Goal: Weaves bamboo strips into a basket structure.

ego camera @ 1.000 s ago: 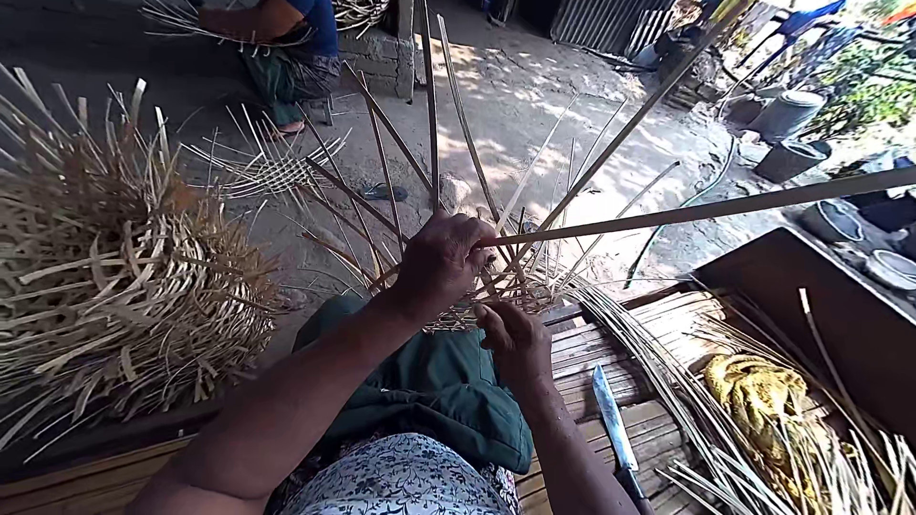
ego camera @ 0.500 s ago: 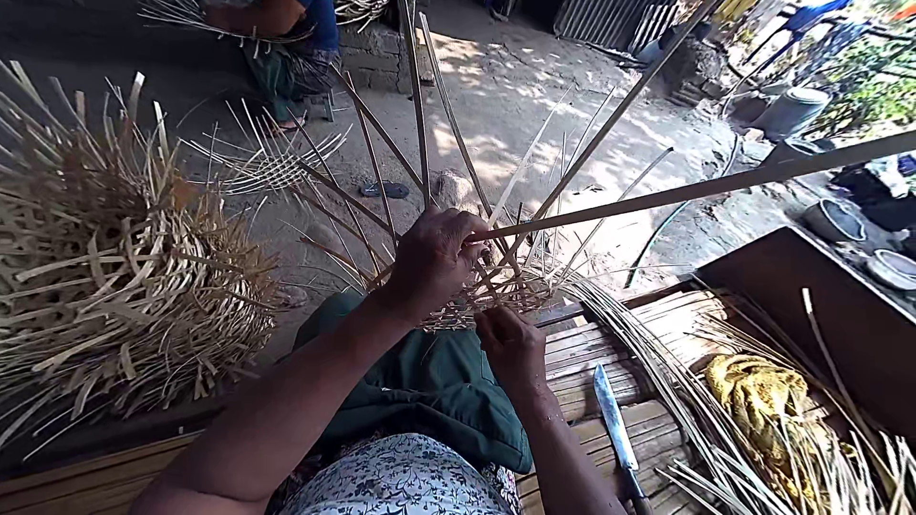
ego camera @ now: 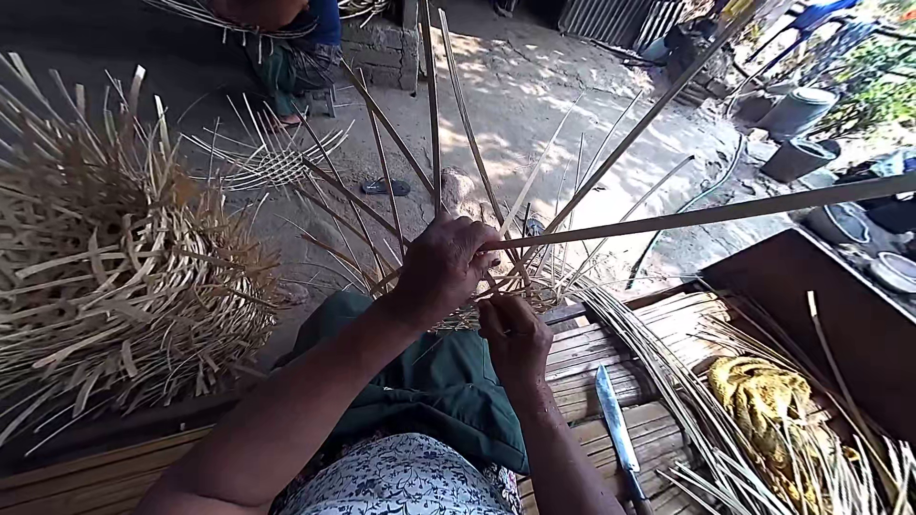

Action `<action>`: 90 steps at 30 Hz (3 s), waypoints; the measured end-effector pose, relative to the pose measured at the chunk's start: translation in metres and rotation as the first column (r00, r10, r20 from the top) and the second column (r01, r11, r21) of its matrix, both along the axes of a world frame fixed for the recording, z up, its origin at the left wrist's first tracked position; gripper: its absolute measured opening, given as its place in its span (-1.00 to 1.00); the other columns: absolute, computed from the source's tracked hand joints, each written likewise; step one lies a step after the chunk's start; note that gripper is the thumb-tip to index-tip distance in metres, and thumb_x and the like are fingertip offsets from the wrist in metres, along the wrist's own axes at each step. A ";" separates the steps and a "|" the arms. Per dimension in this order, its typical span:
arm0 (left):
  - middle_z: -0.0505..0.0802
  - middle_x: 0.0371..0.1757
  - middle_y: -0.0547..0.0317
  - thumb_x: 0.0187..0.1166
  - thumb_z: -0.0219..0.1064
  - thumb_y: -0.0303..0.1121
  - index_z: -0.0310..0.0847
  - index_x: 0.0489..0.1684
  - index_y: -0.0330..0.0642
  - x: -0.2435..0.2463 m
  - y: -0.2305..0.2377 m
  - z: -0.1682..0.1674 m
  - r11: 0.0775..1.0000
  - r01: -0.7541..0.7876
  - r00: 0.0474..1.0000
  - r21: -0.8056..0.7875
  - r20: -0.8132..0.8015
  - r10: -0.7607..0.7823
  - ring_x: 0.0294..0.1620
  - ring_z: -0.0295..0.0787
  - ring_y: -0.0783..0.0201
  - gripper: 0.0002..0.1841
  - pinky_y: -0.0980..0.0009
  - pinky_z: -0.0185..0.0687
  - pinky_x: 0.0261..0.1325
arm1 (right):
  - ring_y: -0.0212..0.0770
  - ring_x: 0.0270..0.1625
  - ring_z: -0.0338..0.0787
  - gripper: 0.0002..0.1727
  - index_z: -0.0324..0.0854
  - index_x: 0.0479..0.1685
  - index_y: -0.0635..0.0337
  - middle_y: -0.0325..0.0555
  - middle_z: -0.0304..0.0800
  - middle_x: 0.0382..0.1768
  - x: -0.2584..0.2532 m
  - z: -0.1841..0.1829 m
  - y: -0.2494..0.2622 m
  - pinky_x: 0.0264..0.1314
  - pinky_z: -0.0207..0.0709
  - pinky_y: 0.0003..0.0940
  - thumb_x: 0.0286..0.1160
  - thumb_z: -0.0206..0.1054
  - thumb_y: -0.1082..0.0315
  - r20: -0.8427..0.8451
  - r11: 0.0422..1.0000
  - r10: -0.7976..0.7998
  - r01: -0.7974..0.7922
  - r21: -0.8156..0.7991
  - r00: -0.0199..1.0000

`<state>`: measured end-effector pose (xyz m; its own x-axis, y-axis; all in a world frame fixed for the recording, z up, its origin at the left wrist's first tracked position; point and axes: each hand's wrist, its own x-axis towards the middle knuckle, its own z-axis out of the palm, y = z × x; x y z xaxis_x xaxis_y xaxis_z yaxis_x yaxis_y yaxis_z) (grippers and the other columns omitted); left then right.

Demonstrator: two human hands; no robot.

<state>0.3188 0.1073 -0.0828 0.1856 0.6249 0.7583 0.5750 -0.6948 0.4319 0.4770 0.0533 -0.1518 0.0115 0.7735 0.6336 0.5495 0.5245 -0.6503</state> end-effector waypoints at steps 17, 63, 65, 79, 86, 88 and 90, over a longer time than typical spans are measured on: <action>0.83 -0.12 0.12 0.40 0.54 -0.35 0.77 0.05 -0.18 -0.012 -0.002 0.008 0.984 0.112 0.992 -0.140 -0.040 -0.118 -0.12 0.72 0.19 -0.72 0.30 0.67 -0.05 | -0.17 -0.40 0.77 -0.75 0.82 0.07 0.25 0.03 0.80 -0.31 0.050 0.104 -0.013 -0.38 0.68 -0.24 0.65 0.31 0.33 0.361 0.960 -0.271 0.220 0.175 0.893; 0.78 -0.43 0.31 0.61 0.42 -0.39 0.70 -0.05 -0.14 -0.022 -0.015 0.015 0.787 0.395 0.897 -0.473 0.384 -0.220 -0.48 0.65 0.49 -0.90 0.49 0.62 -0.33 | -0.20 -0.56 0.74 -0.73 0.78 -0.22 0.03 -0.23 0.72 -0.60 0.030 0.112 0.015 -0.50 0.59 -0.09 0.70 0.22 0.14 0.552 0.990 0.089 -0.013 -0.140 0.829; 0.83 -0.26 0.24 0.62 0.39 -0.43 0.67 0.00 -0.21 -0.021 -0.016 0.006 0.811 0.414 0.883 -0.414 0.400 -0.247 -0.36 0.73 0.48 -0.88 0.49 0.71 -0.22 | -0.14 -0.58 0.74 -0.75 0.76 -0.25 0.07 -0.18 0.71 -0.62 0.029 0.115 0.014 -0.49 0.59 -0.01 0.68 0.26 0.18 0.548 0.981 0.067 0.046 -0.190 0.834; 0.84 -0.18 -0.03 0.60 0.39 -0.37 0.62 0.55 -0.01 -0.017 0.009 0.024 0.994 0.060 0.884 0.093 -0.467 -0.010 -0.13 0.77 -0.08 -0.51 0.11 0.69 -0.24 | -0.30 -0.33 0.86 -0.82 0.82 0.02 0.18 -0.09 0.85 -0.16 0.040 0.082 0.020 -0.20 0.83 -0.31 0.52 0.43 0.41 0.190 0.992 -0.038 0.059 -0.109 0.981; 0.89 -0.10 0.07 0.45 0.51 -0.35 0.82 0.09 -0.13 -0.020 -0.011 0.033 0.990 0.049 0.977 0.133 -0.214 -0.020 -0.06 0.77 0.03 -0.72 0.18 0.69 0.01 | -0.36 -0.41 0.88 -0.72 0.64 0.20 0.28 -0.16 0.91 -0.24 0.041 0.092 0.019 -0.34 0.83 -0.39 0.57 0.38 0.43 -0.041 0.967 0.026 -0.036 -0.253 0.999; 0.88 -0.17 0.07 0.36 0.57 -0.38 0.83 -0.03 -0.16 -0.021 -0.016 0.023 0.997 0.046 0.983 0.061 -0.182 -0.034 -0.12 0.77 0.06 -0.75 0.18 0.71 -0.02 | -0.37 -0.48 0.83 -0.70 0.67 0.23 0.28 -0.17 0.88 -0.32 0.041 0.100 0.016 -0.41 0.77 -0.41 0.56 0.39 0.43 -0.013 0.914 0.043 -0.045 -0.404 0.999; 0.86 -0.18 0.10 0.33 0.59 -0.40 0.81 -0.05 -0.15 -0.024 -0.017 0.013 0.997 0.069 0.985 -0.041 -0.153 -0.075 -0.12 0.77 0.11 -0.75 0.23 0.73 -0.04 | -0.38 -0.52 0.81 -0.64 0.67 0.29 0.23 -0.17 0.88 -0.36 0.037 0.104 0.016 -0.45 0.73 -0.44 0.52 0.41 0.48 -0.023 0.843 0.089 -0.087 -0.531 0.996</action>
